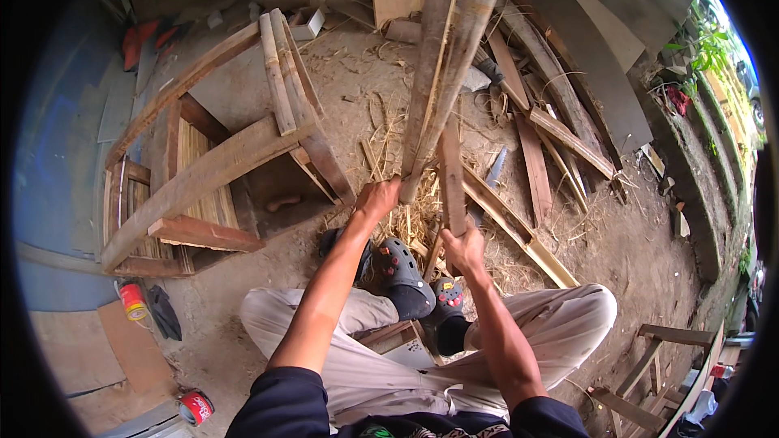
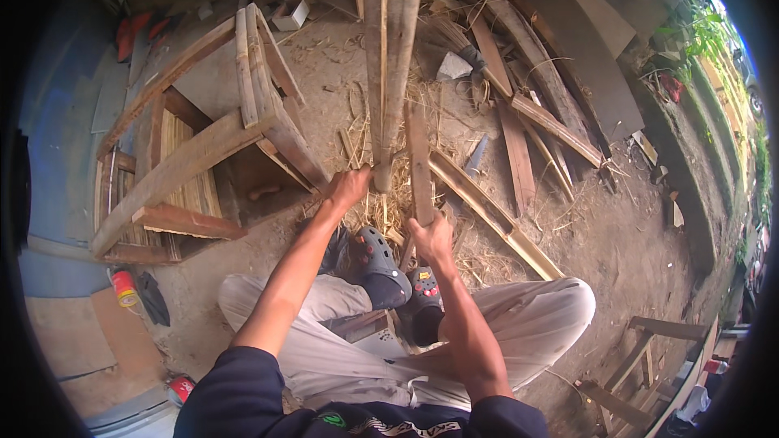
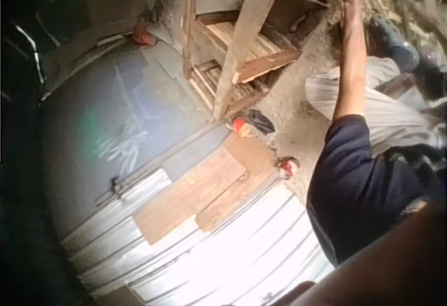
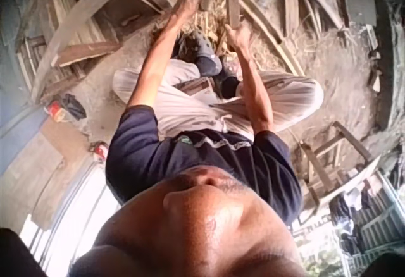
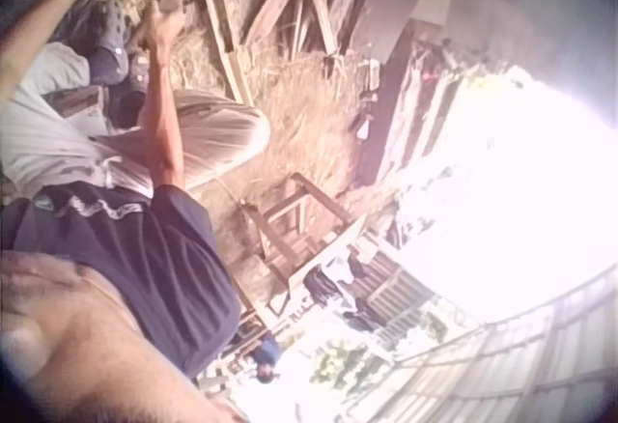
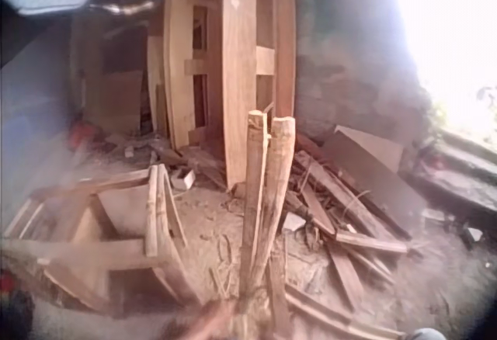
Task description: The person sits on the floor and uses a metal file to sharpen a machete blade, then uses a hammer to tap a small wooden piece. The person handles wood scraps and a file while seated.
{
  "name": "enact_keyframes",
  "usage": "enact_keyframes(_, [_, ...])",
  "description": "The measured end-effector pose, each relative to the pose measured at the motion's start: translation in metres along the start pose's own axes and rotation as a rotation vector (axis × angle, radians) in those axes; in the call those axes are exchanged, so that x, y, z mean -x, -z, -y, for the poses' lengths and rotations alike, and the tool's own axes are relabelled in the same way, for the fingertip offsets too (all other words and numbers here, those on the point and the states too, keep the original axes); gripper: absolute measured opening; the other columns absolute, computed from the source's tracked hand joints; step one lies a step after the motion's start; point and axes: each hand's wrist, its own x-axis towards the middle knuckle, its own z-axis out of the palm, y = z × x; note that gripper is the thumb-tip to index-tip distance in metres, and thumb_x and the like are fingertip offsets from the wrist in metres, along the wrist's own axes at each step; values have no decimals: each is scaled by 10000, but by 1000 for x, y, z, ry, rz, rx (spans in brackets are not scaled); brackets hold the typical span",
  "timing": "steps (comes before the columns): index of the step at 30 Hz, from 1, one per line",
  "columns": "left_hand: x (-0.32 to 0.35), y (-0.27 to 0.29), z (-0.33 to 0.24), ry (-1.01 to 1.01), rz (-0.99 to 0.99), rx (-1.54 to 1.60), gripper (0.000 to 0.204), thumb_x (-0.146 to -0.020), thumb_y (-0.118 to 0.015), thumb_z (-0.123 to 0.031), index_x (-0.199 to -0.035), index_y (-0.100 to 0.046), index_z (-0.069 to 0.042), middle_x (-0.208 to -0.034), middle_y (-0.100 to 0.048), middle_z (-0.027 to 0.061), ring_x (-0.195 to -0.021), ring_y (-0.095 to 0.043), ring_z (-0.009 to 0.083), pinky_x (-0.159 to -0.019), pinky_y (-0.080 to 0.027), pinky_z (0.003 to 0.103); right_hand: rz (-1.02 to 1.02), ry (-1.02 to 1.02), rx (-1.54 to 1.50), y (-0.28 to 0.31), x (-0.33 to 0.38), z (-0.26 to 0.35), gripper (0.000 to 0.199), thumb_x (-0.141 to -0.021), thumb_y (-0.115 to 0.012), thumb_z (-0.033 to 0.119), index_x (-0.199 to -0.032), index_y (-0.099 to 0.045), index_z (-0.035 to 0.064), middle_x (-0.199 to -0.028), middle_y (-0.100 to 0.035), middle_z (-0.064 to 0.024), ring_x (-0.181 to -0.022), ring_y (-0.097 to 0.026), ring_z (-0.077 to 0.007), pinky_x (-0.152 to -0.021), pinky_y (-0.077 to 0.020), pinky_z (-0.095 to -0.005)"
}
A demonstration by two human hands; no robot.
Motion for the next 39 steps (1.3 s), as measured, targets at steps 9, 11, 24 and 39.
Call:
enact_keyframes(9, [10,20,-8,27,16,-85,304,-1001,-450,-340,-890,-563,-80,-606,-628,182,-558,-648,358,-471,-497,450,-120,605,-375,-1,-36,24,174,-778,-564,140,-849,-608,-12,-704,-614,-70,-632,-596,-151,-547,-485,-321])
enact_keyframes(11, [10,26,-8,14,22,-135,318,-1010,-429,-346,-918,-563,-72,-595,-625,182,-519,-640,341,-441,-488,430,32,298,-243,-15,-33,-9,218,-791,-585,189,-853,-638,-13,-729,-639,-89,-681,-620,-189,-604,-501,-358])
enact_keyframes(24, [27,8,-1,101,95,-56,244,-968,-511,-267,-900,-568,-39,-671,-642,210,-626,-664,367,-516,-515,459,-7,591,-332,28,-27,45,319,-795,-572,178,-1021,-616,-43,-749,-641,-95,-709,-624,-171,-621,-523,-333])
enact_keyframes(39, [24,-17,1,-13,82,6,231,-975,-462,-212,-879,-599,-53,-638,-636,191,-552,-646,330,-478,-499,444,-40,484,-432,20,-33,5,207,-773,-568,107,-926,-604,-29,-740,-636,-69,-649,-609,-155,-591,-497,-307])
